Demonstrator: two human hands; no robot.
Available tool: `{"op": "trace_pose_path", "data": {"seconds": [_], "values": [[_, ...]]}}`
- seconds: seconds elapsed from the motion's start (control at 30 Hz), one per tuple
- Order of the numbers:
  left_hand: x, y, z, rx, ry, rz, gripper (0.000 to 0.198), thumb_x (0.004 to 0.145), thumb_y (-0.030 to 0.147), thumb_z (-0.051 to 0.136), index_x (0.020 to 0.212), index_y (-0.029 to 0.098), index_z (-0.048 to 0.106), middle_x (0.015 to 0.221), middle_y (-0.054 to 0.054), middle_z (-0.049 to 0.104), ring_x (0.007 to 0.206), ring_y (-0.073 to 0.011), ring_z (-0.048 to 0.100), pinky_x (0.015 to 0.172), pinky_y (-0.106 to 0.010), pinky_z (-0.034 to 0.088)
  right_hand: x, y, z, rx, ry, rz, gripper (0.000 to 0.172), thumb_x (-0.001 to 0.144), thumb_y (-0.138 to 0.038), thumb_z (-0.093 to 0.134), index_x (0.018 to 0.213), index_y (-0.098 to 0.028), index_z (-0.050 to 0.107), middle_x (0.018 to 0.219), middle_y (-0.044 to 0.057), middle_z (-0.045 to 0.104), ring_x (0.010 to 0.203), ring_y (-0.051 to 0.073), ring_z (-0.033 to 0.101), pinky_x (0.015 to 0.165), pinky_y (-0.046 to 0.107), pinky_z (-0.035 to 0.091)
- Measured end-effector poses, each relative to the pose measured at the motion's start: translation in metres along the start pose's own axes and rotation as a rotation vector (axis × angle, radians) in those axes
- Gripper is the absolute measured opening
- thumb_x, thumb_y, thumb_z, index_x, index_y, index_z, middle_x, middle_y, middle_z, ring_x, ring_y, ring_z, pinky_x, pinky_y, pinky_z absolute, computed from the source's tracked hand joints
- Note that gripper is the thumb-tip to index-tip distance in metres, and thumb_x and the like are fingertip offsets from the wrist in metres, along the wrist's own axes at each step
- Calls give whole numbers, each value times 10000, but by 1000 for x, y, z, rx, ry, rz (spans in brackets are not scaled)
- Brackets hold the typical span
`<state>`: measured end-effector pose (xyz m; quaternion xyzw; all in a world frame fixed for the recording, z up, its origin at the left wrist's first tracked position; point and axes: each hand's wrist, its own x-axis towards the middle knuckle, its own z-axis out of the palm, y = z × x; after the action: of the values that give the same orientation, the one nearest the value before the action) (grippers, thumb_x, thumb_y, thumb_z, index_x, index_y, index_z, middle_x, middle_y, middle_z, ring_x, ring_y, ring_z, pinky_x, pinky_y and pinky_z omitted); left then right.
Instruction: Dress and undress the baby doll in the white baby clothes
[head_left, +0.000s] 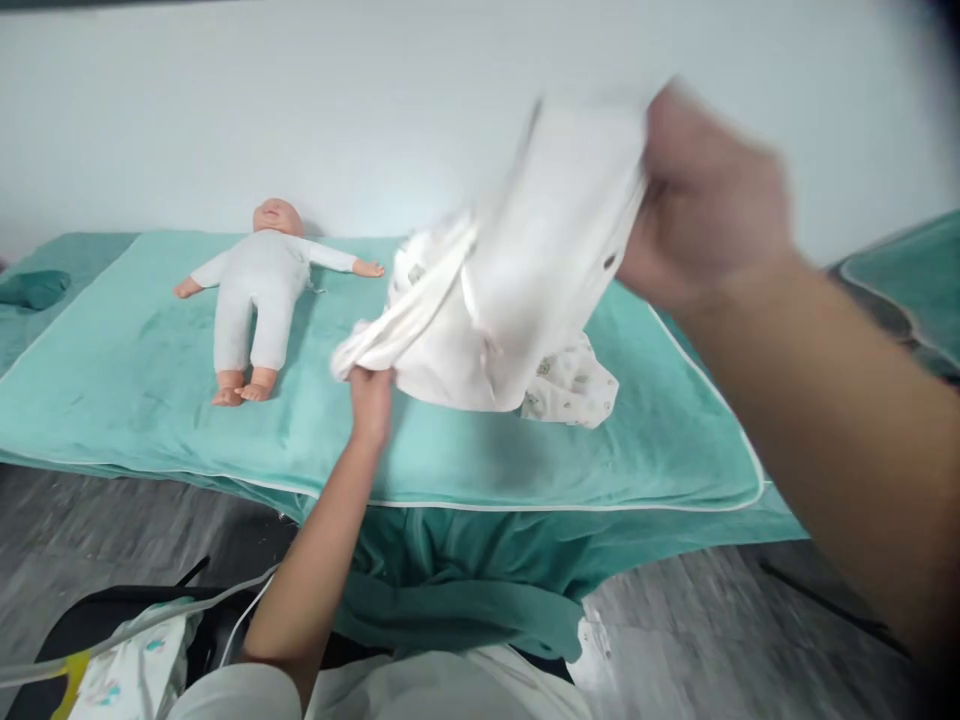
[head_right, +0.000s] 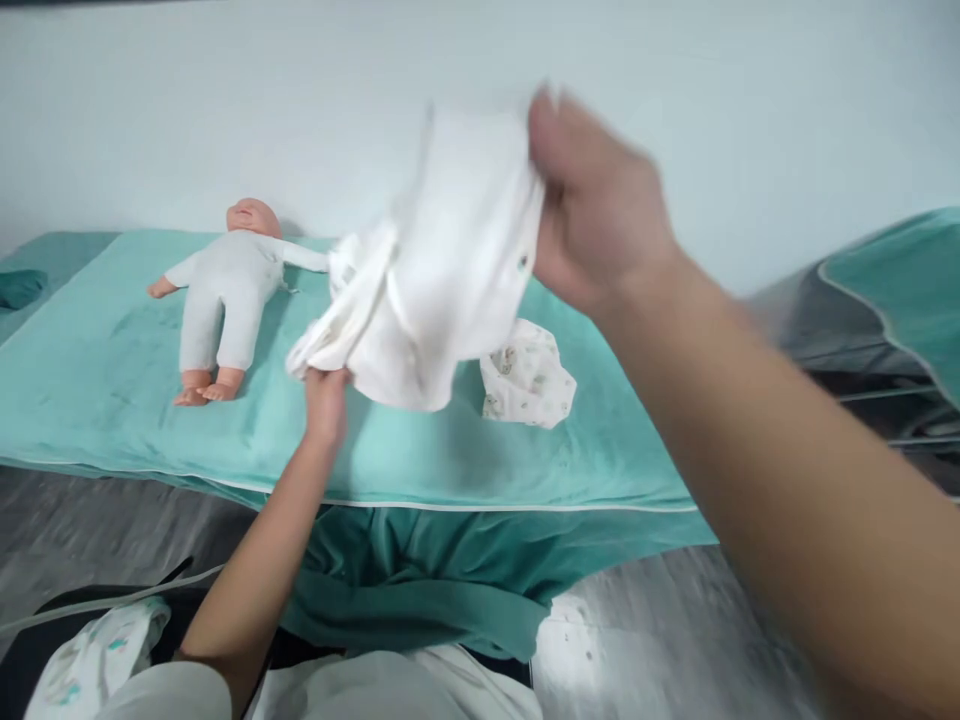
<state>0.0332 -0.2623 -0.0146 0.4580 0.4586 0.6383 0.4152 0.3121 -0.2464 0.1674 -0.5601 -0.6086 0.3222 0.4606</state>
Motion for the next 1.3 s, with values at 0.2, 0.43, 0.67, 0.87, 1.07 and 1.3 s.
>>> {"op": "trace_pose_path", "data": {"seconds": [0.2,0.43,0.67,0.87,1.07,1.3], "values": [[14,19,-77,163,90,-163,421,798,343,730,1178,162,723,1283,-109,747,1186,-243,692,1058,-402,559,-45,128,13,-842,-430,86,852,783,-662,769,1481,-211,578,1626,195,500,1531,482,408,1212,659,370],[-16,21,-104,435,227,-83,236,893,398,690,976,178,706,950,-46,741,891,-186,704,850,-340,580,-83,178,-7,-1014,-381,125,731,887,-482,662,1543,-205,495,1601,189,516,1401,482,512,987,557,543],[20,29,-75,1045,-151,509,278,1000,302,553,1220,201,689,1266,-132,711,1263,-291,616,1112,-455,479,-95,199,-58,-1061,-288,204,508,900,-424,564,1369,-242,637,1392,163,674,1170,408,688,917,517,560],[58,15,-65,1467,-403,269,346,952,362,649,1241,175,686,1262,-188,702,1279,-396,577,1062,-542,469,-123,217,-80,-1052,-299,217,538,918,-456,487,1377,-205,609,1391,201,649,1203,446,668,943,588,566],[57,19,-52,1433,-459,337,175,985,263,562,1076,196,695,1108,-137,735,1131,-347,640,924,-446,491,-122,207,-66,-1119,-209,156,827,915,-654,505,1606,-216,388,1670,210,367,1498,527,383,1128,678,441],[48,37,-54,934,-234,526,148,1012,288,558,1017,201,678,983,-65,721,948,-222,657,858,-335,492,-128,210,-66,-959,-310,162,762,920,-636,555,1574,-264,434,1531,200,532,1398,468,528,1104,584,489]]}}
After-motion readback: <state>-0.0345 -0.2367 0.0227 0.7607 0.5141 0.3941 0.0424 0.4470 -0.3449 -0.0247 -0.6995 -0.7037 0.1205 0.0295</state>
